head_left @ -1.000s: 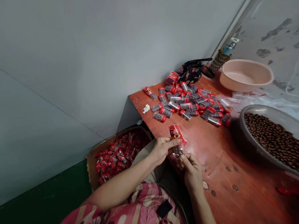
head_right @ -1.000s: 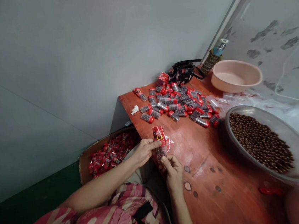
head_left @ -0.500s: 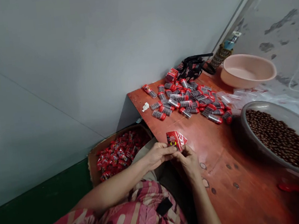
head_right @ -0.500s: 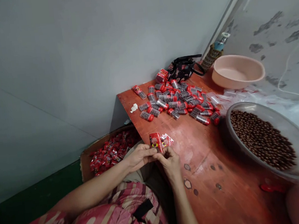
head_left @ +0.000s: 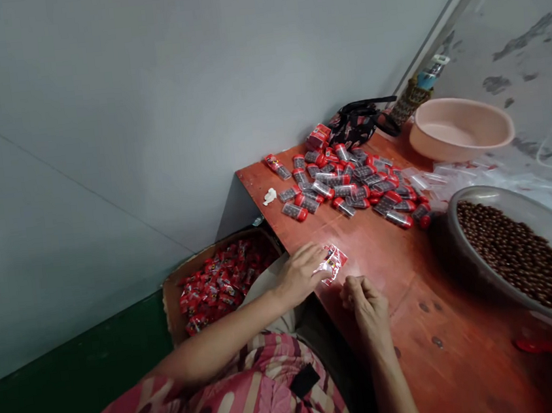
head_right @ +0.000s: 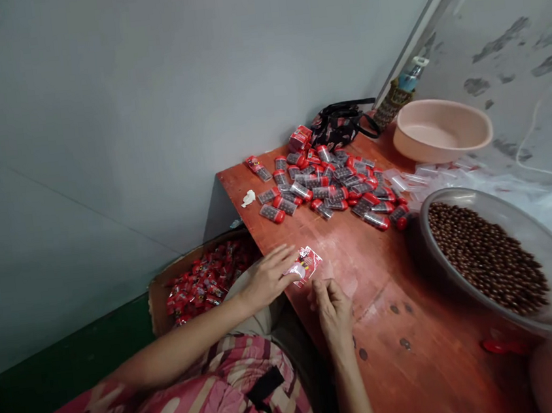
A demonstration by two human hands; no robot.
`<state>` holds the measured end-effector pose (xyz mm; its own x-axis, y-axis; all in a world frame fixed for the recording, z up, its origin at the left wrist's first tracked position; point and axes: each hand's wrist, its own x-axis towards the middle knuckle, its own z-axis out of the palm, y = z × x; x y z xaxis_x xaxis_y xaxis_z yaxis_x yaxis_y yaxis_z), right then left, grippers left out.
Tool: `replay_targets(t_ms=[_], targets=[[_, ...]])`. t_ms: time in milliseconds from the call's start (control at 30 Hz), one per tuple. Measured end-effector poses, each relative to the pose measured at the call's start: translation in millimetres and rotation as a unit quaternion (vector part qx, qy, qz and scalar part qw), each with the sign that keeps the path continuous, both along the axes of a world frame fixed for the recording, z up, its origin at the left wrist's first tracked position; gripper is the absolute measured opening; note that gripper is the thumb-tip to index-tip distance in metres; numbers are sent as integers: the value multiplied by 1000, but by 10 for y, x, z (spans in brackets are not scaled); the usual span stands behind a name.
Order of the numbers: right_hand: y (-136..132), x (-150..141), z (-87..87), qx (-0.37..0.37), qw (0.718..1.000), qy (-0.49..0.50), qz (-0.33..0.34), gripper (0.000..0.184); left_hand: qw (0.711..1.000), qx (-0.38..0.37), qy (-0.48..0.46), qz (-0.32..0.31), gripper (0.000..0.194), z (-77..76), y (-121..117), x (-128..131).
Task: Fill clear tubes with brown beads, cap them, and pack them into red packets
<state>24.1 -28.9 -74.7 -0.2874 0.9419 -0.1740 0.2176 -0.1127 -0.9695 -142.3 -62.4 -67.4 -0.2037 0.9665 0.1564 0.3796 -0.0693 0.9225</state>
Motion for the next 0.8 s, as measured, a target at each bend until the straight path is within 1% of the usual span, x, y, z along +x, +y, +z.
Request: replay_targets(t_ms=[67, 100, 167, 267, 333, 367, 433, 500, 567, 600, 667, 700, 733, 800], targets=[[-28, 17, 23, -2, 1000, -11, 2, 33, 989, 13, 147, -24, 36, -59, 172, 42], [-37, 29, 39, -2, 1000, -18, 4, 34, 980, 13, 198, -28, 34, -105, 229, 53], [-34, 64, 63, 3, 999, -37, 13, 34, 964, 20, 263, -29, 31, -209, 288, 61], [26, 111, 50, 14, 997, -73, 29, 32, 956, 45, 290, -18, 28, -329, 294, 56], [95, 105, 7, 16, 997, -75, 15, 28, 957, 66, 281, -3, 26, -363, 284, 60], [133, 84, -18, 15, 998, -61, 0, 27, 959, 77, 271, 6, 25, -362, 280, 67], [207, 14, -59, 5, 999, -2, -34, 33, 964, 100, 245, 19, 25, -325, 270, 90], [270, -71, -64, -11, 996, 68, -51, 41, 972, 115, 206, 16, 24, -243, 251, 116], [319, -140, -24, -20, 992, 113, -52, 43, 984, 112, 138, 7, 28, -136, 223, 128], [339, -165, 12, -20, 991, 123, -46, 42, 991, 97, 87, 9, 32, -83, 206, 123], [380, -198, 98, -25, 992, 121, -10, 42, 999, 35, -32, 7, 38, 0, 173, 84], [403, -213, 141, -33, 993, 113, 21, 42, 996, -6, -89, 0, 39, 23, 156, 52], [430, -230, 179, -44, 992, 101, 58, 44, 989, -49, -141, -9, 39, 33, 139, 13], [498, -291, 231, -57, 986, 70, 137, 45, 963, -118, -239, -22, 41, 17, 98, -73]])
